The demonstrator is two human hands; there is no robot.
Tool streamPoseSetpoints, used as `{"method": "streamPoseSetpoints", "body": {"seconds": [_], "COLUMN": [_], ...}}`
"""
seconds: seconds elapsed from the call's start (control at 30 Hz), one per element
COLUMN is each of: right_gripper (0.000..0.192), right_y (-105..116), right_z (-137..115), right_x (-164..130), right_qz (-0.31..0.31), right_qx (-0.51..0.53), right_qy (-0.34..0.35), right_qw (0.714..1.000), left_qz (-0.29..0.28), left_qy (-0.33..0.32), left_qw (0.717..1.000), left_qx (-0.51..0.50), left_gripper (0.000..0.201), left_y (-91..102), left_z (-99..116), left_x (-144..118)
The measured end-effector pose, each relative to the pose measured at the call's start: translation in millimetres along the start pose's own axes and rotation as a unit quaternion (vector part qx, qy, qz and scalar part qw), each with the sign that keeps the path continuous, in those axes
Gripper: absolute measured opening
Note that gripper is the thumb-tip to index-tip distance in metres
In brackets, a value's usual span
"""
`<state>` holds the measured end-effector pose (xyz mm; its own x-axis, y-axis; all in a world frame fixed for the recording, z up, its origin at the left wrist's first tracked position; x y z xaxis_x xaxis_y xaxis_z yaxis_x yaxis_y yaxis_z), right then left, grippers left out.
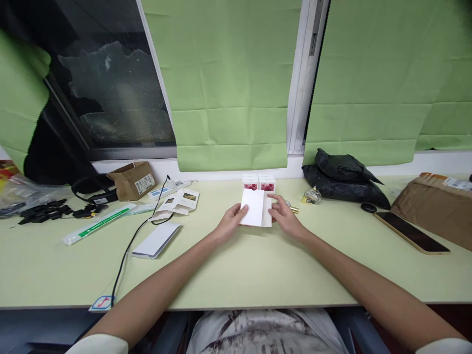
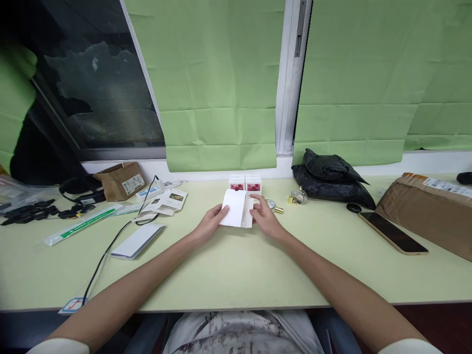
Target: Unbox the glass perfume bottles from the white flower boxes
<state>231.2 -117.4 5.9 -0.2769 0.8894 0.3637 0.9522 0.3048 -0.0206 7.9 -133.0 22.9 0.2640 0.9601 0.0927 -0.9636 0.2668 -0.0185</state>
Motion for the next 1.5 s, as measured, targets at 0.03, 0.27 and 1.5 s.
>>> {"method": "streamPoseSetpoints", "body": {"seconds": [0.03, 0.27, 1.5], "right_gripper": [0.06, 0.071, 0.041], "right_y": [0, -15, -15], "right_z": [1, -1, -16], "right_x": [0, -10, -15], "right_qz": [0.0, -0.049, -0.12], "right_qx": [-0.001, -0.002, -0.033], "right_qy": [0.001, -0.003, -0.037], "right_qw": [1.0, 0.999, 0.992], "left_qz": [-0.002, 0.015, 0.059], "left_qy": [0.005, -0.02, 0.046], "left_qw": [1.0, 0.999, 0.961], "left_qx": [-0.009, 0.02, 0.265], "left_gripper": [0.06, 0.06, 0.056], "left_y": [-0.4, -3.0, 71.0], "left_z": [1, 4, 72], "left_x": [0, -2, -57]}}
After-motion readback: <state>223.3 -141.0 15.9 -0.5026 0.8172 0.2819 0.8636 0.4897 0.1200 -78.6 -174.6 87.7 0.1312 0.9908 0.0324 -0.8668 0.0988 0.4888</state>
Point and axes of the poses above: each hand's wrist, its own x-axis towards the middle knuckle, its own y-axis out of the back of the hand, z = x × y, the point moved 1 cm from there along x, towards the middle knuckle, and after that the axes turned 3 degrees about y, right-handed, at the moved point
